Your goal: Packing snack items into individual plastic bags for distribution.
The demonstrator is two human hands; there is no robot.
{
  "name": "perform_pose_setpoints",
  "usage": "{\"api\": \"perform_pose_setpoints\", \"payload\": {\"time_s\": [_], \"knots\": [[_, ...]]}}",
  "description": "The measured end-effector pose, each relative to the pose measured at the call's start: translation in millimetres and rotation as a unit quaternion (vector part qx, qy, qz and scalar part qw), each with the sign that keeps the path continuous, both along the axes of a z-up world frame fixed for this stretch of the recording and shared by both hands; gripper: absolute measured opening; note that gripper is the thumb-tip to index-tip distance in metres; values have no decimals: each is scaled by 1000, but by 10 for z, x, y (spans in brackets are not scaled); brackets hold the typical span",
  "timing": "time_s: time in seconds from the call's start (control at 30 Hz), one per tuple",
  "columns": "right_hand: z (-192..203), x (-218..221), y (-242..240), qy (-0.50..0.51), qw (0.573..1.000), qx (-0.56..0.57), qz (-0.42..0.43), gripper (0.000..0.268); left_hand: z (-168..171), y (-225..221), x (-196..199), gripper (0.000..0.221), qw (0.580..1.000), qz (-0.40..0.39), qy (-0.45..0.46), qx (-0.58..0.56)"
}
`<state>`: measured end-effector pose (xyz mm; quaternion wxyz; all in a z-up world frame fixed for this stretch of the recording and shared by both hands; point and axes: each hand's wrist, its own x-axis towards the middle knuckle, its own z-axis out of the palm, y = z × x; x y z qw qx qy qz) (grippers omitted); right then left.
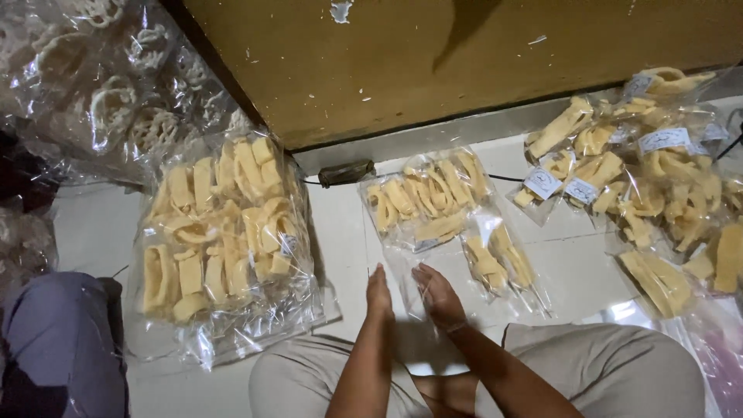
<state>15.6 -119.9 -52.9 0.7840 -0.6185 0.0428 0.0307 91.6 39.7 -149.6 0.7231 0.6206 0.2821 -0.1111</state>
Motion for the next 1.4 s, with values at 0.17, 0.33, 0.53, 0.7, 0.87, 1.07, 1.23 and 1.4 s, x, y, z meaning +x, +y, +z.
{"api": "perform_pose_setpoints", "payload": {"time_s": [0.17,0.33,0.53,0.7,0.87,1.07,1.23,1.4], "knots": [[276,-77,-142,6,953,-280,114,44,-129,-187,79,57,999,-23,-3,-27],[-124,20,-160,-345,879,-328,-17,27,-227,-222,83,53,998,-8,20,-63],[-526,52,-54,-271,936,-218,59,40,-352,-177,146,33,1000,-11,1,-5],[505,-250,-68,-93,971,-168,140,43,-231,-170,104,22,1000,17,-3,-3],[-182,-208,-59,-503,740,-443,-52,28,232,-200,-18,25,998,19,-12,-56],[-327,-164,-59,-497,805,-323,-28,37,329,-227,-42,33,994,43,4,-98],[-507,-422,-194,-254,951,-114,135,23,214,-224,-23,30,992,59,-5,-113],[-409,-742,-269,-137,884,-433,110,27,267,-198,-84,33,982,71,-14,-174]]}}
